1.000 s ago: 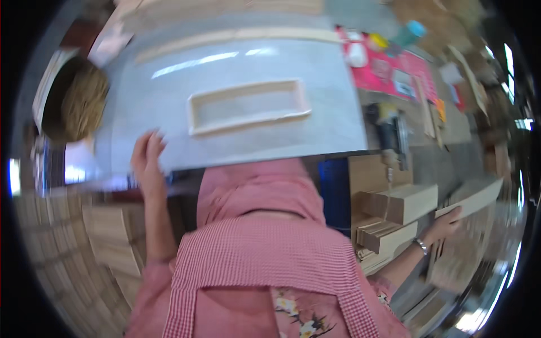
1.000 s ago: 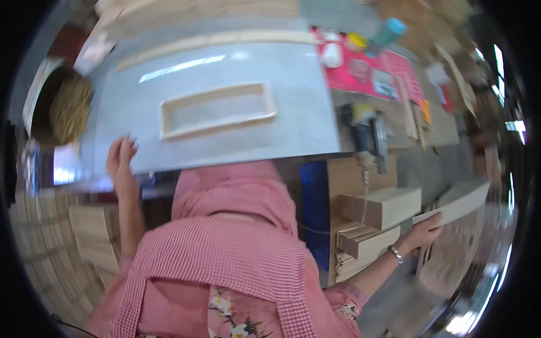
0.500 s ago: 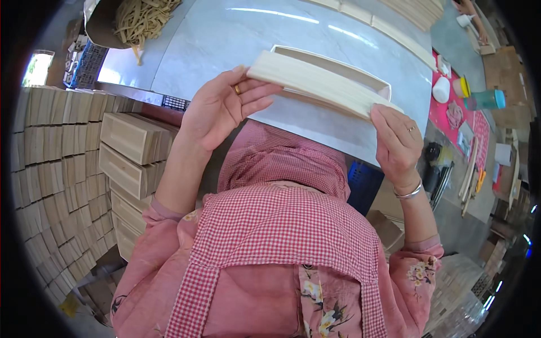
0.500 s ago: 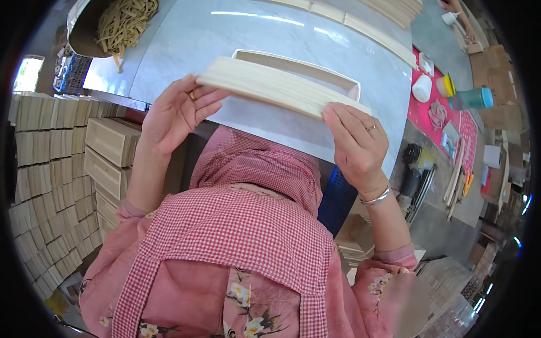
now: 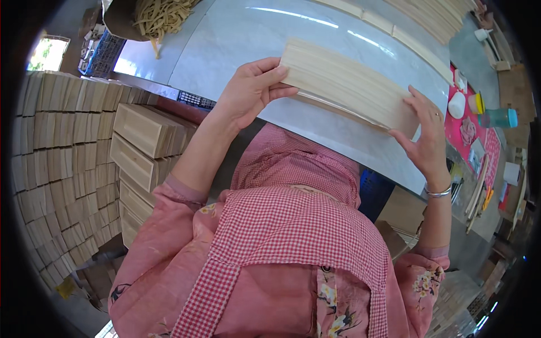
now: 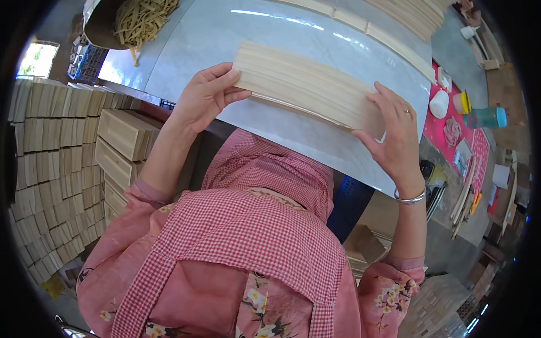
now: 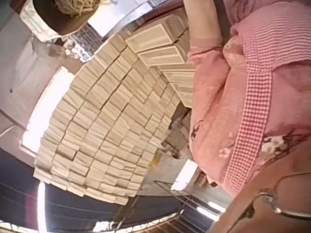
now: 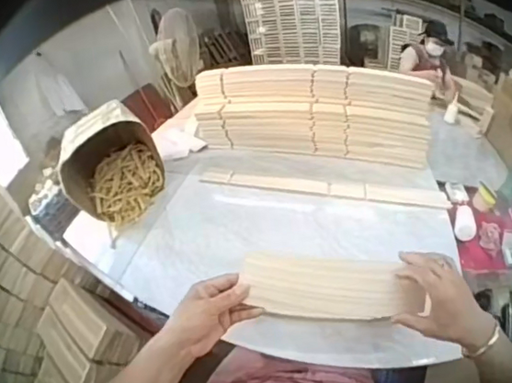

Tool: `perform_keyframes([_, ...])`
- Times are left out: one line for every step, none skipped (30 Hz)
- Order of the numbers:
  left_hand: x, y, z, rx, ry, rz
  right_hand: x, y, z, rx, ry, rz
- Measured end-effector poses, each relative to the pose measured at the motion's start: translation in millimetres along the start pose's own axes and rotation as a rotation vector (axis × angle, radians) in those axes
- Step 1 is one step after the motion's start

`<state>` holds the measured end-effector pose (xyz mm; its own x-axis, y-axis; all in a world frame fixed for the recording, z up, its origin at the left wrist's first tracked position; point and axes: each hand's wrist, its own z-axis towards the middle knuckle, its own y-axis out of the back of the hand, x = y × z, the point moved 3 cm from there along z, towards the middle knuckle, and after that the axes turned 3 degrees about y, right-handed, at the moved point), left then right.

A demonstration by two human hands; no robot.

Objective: The user is assembling small wooden boxes using wood slats, glue, and a pneumatic staple gun.

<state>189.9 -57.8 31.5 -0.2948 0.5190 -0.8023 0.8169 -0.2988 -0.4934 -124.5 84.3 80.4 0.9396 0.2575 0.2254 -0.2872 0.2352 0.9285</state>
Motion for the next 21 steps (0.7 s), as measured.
perform_keyframes([1, 1, 1, -0.002, -0.012, -0.005, -2, 0, 1, 0.0, -0.011, 0.016])
perform_keyframes([1, 4, 1, -0.005, -0.024, -0.01, -3, 0, 2, -0.001, -0.021, 0.033])
perform_keyframes([2, 9, 1, -0.01, -0.028, -0.01, -5, 1, 4, -0.002, -0.014, 0.035])
perform_keyframes([0, 17, 0, -0.057, -0.097, 0.164, -7, 2, 4, -0.002, -0.011, 0.04])
perform_keyframes([0, 26, -1, -0.101, -0.163, 0.337, -8, 4, 5, -0.002, -0.01, 0.041])
perform_keyframes([0, 35, -2, -0.145, -0.229, 0.51, -8, 6, 5, -0.001, -0.01, 0.043])
perform_keyframes([2, 41, -3, -0.189, -0.293, 0.684, -7, 6, 5, 0.0, -0.01, 0.045])
perform_keyframes([9, 45, -3, -0.174, -0.338, 0.776, -7, 6, 5, 0.0, -0.005, 0.045])
perform_keyframes([14, 47, -4, -0.158, -0.381, 0.869, -6, 5, 4, 0.009, 0.009, 0.04])
perform_keyframes([18, 48, -5, -0.163, -0.385, 0.868, -5, 4, 5, 0.017, 0.023, 0.036])
perform_keyframes([23, 45, -5, -0.154, -0.42, 0.951, -5, 3, 5, 0.025, 0.036, 0.03])
perform_keyframes([26, 41, -6, -0.144, -0.455, 1.033, -4, 2, 6, 0.033, 0.05, 0.025])
perform_keyframes([27, 37, -6, -0.145, -0.457, 1.031, -4, 2, 6, 0.033, 0.052, 0.022])
perform_keyframes([27, 33, -6, -0.163, -0.44, 1.04, -5, 2, 7, 0.052, 0.053, 0.023])
perform_keyframes([26, 29, -5, -0.181, -0.422, 1.05, -5, 1, 7, 0.071, 0.053, 0.023])
perform_keyframes([26, 25, -5, -0.199, -0.405, 1.058, -6, 1, 8, 0.091, 0.053, 0.023])
perform_keyframes([26, 23, -5, -0.215, -0.387, 1.066, -7, 0, 8, 0.11, 0.052, 0.021])
perform_keyframes([27, 22, -3, -0.223, -0.399, 1.086, -8, 0, 8, 0.109, 0.045, 0.013])
perform_keyframes([27, 20, -1, -0.23, -0.412, 1.107, -9, -4, 9, 0.105, 0.051, 0.028])
perform_keyframes([29, 18, 1, -0.212, -0.414, 1.095, -11, -5, 8, 0.106, 0.052, 0.038])
perform_keyframes([27, 18, -1, -0.227, -0.45, 1.132, -14, -7, 7, 0.108, 0.051, 0.046])
